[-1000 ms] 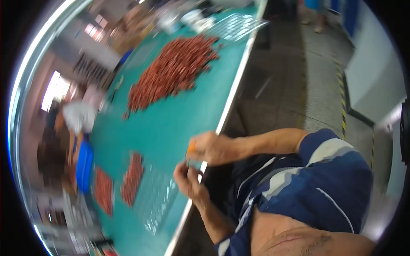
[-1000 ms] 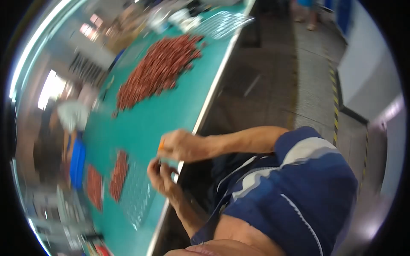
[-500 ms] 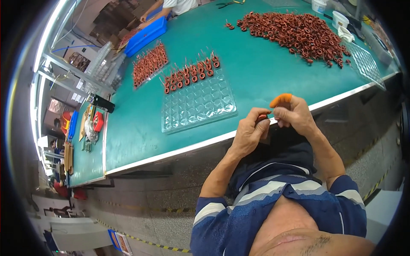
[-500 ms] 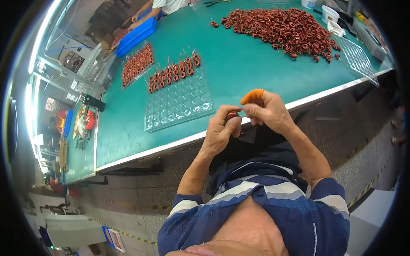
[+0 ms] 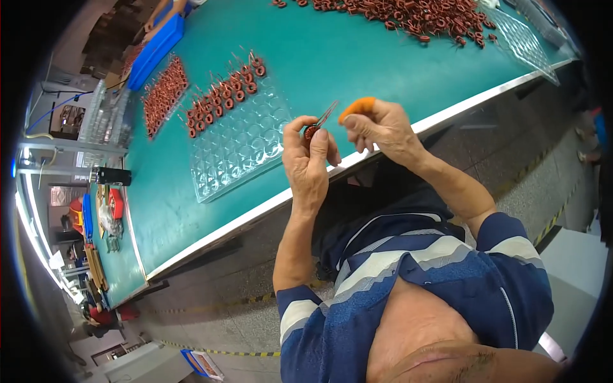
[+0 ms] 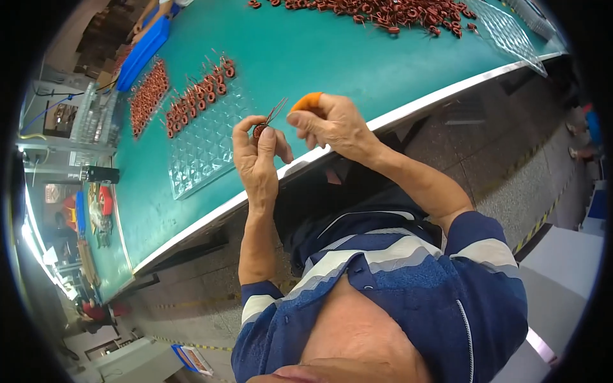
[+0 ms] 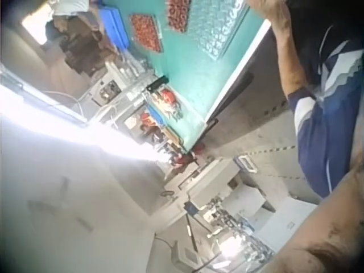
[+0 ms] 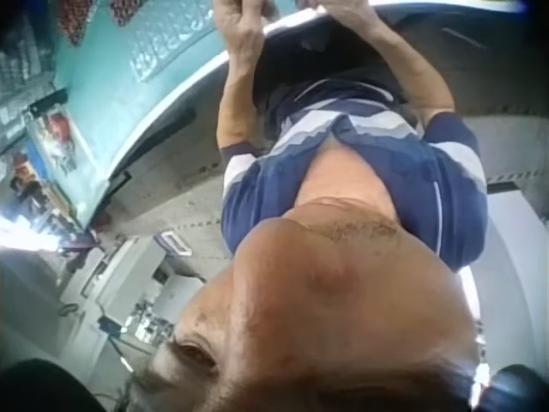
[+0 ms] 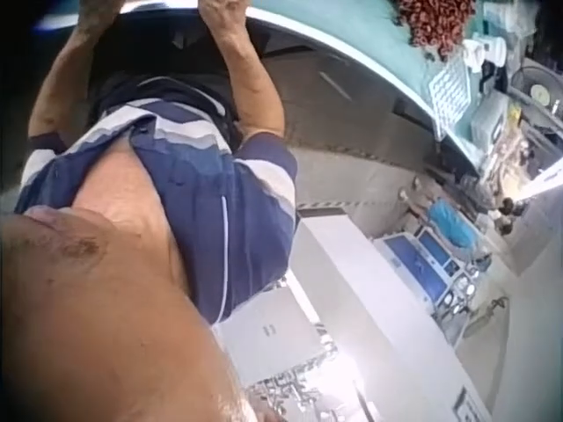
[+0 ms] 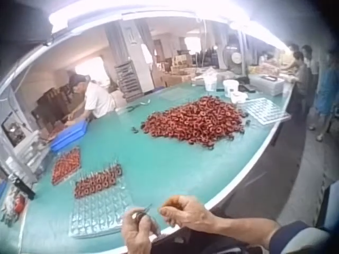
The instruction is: Inspecting and arranging small wire-wound coils into a plastic tray on a workbench.
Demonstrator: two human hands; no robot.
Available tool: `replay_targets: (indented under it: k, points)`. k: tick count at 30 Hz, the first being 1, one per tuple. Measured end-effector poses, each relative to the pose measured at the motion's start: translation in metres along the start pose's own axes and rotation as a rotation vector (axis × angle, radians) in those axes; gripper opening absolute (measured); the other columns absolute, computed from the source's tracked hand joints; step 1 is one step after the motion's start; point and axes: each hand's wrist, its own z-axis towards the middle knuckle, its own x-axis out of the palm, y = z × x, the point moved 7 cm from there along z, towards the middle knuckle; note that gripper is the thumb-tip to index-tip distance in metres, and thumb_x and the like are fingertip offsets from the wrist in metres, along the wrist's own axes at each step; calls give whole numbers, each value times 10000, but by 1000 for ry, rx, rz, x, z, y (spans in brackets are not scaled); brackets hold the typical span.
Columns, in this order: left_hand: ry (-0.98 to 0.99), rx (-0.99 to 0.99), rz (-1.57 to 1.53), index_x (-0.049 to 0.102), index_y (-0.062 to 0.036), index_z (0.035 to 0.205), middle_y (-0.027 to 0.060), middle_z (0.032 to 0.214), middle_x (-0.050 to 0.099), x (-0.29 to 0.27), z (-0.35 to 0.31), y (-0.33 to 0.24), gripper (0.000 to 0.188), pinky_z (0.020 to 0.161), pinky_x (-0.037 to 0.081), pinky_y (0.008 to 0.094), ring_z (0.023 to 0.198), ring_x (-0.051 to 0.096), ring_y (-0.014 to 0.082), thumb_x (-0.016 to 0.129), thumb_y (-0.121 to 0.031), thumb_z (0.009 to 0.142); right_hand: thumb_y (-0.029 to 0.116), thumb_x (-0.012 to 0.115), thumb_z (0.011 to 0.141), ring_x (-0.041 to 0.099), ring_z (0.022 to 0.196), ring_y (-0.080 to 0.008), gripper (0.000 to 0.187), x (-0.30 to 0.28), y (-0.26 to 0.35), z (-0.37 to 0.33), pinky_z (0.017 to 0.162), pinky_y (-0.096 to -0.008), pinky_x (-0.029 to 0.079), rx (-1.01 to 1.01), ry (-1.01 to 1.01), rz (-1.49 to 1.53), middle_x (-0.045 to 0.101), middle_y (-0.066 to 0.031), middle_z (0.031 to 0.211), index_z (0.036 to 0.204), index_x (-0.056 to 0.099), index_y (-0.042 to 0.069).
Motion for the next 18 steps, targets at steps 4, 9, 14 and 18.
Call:
replay_targets:
  k: [4, 9, 14, 18]
  points:
    - [69, 243, 659, 493, -32, 1137, 102, 762, 601, 7, 5, -17, 227, 580, 471, 304, 631, 593, 210, 575, -117, 944, 282, 639, 920, 566, 531, -75, 295, 12, -1, 6, 444, -188, 433, 3, 56, 86, 602, -28, 653, 937, 628, -13]
    - [322, 111, 648, 533, -42, 1123, 146, 884, 607, 2, 8, -25, 267, 677, 495, 355, 789, 626, 256, 637, -99, 884, 262, 640, 908, 549, 521, -75, 297, 6, -12, 8, 449, -184, 421, 199, 141, 189, 596, -33, 670, 920, 609, -33]
    - [435, 237, 947, 536, -43, 1080, 91, 799, 582, 8, 4, -32, 337, 643, 490, 366, 752, 636, 251, 718, -73, 798, 213, 651, 876, 511, 510, -65, 253, 9, -14, 7, 437, -201, 393, 257, 40, -2, 570, -23, 643, 898, 613, -37]
    - [196, 6, 640, 506, 8, 1057, 73, 836, 593, -4, 5, -15, 300, 631, 504, 306, 694, 621, 168, 688, -126, 860, 167, 620, 886, 529, 519, -67, 228, 16, 21, -4, 459, -227, 401, -202, -133, -301, 604, -46, 619, 788, 627, -39]
